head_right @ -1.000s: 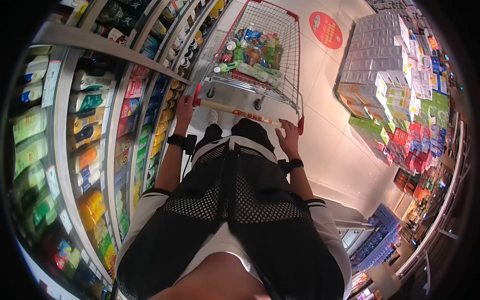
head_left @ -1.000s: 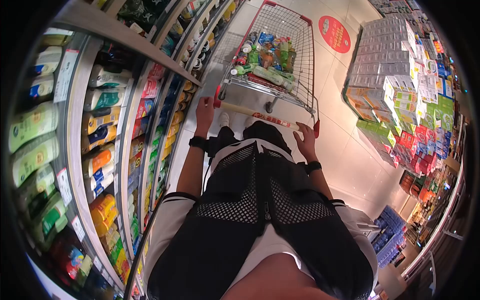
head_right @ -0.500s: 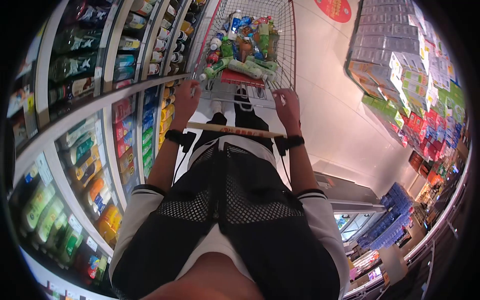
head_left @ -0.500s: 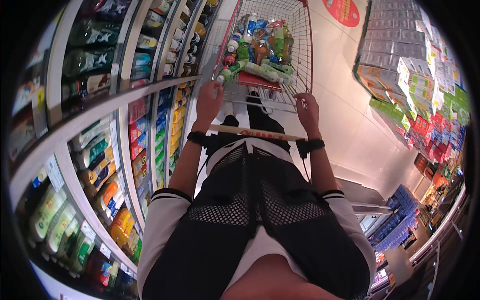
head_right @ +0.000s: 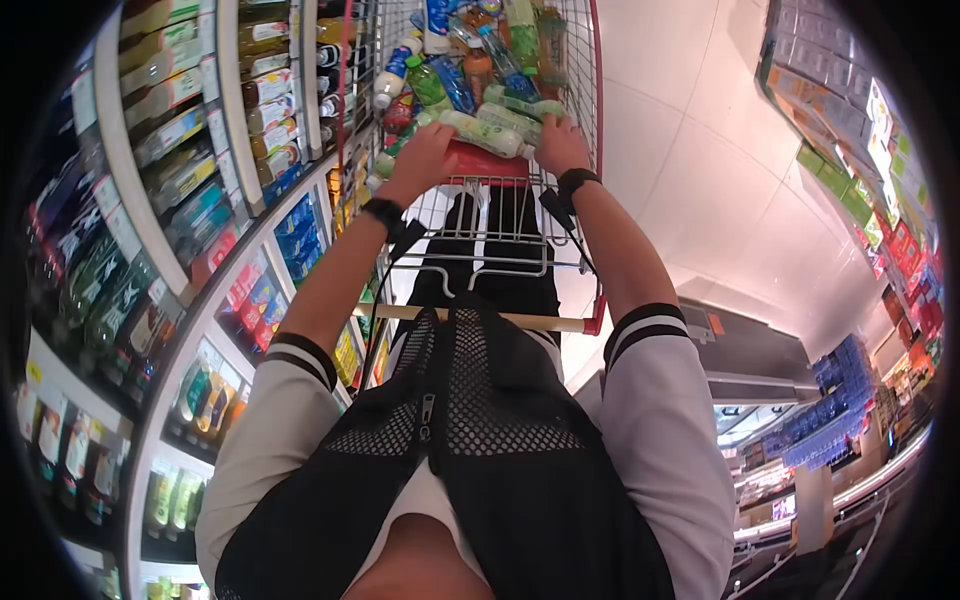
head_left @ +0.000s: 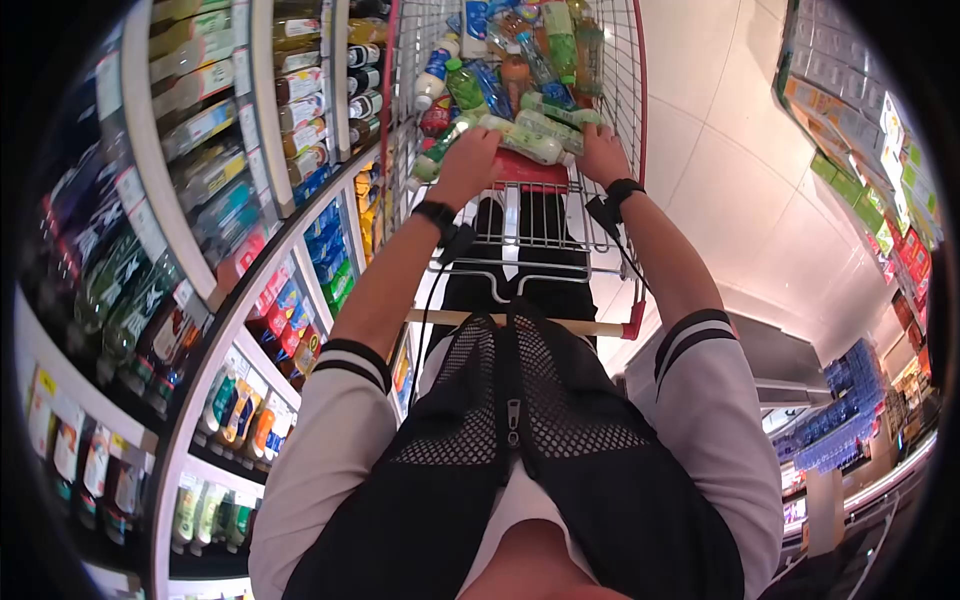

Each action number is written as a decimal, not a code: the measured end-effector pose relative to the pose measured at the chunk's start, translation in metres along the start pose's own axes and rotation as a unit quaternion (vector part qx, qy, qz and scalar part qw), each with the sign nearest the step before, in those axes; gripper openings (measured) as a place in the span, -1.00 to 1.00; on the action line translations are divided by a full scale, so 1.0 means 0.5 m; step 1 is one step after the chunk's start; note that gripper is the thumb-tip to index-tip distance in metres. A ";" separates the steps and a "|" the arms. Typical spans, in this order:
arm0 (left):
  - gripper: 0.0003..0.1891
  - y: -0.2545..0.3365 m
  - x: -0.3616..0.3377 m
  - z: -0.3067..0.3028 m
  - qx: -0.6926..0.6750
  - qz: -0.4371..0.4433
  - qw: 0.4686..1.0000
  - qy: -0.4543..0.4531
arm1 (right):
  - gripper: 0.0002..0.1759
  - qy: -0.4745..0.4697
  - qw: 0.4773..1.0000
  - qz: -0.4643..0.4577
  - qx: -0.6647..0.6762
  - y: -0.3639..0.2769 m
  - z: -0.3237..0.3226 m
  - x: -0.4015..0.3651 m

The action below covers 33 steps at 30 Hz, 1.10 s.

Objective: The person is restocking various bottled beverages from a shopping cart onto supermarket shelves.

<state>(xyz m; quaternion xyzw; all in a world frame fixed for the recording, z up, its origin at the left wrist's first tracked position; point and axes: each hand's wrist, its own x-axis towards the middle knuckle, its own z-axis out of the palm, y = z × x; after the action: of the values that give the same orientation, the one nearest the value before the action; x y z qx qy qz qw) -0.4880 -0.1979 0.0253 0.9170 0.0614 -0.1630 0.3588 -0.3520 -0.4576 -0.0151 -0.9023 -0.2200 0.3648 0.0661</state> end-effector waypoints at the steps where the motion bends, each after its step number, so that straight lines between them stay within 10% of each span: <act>1: -0.59 0.004 0.036 0.017 0.017 0.010 1.000 -0.006 | -0.41 0.017 1.000 -0.002 0.002 0.003 0.008 -0.001; 19: -0.35 0.031 0.080 0.058 0.176 0.052 0.983 -0.015 | -0.44 0.047 0.996 -0.011 -0.071 -0.018 0.039 -0.014; 23: -0.30 0.103 -0.021 -0.063 0.034 -0.016 0.997 0.072 | -0.18 -0.016 0.997 0.045 0.055 -0.096 -0.050 -0.067; 27: -0.29 0.150 -0.184 -0.168 -0.131 -0.094 0.968 0.193 | -0.32 0.126 0.961 -0.158 0.188 -0.165 -0.142 -0.149; 33: -0.27 0.262 -0.528 -0.345 -0.200 -0.094 0.907 0.359 | -0.20 0.209 0.955 -0.169 0.126 -0.285 -0.237 -0.393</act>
<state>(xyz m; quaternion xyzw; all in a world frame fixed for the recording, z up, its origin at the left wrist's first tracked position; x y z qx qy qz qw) -0.6617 -0.1761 0.3184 0.8124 0.3033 0.1600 0.4716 -0.4455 -0.4126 0.2342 -0.8923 -0.3026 0.1769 0.2845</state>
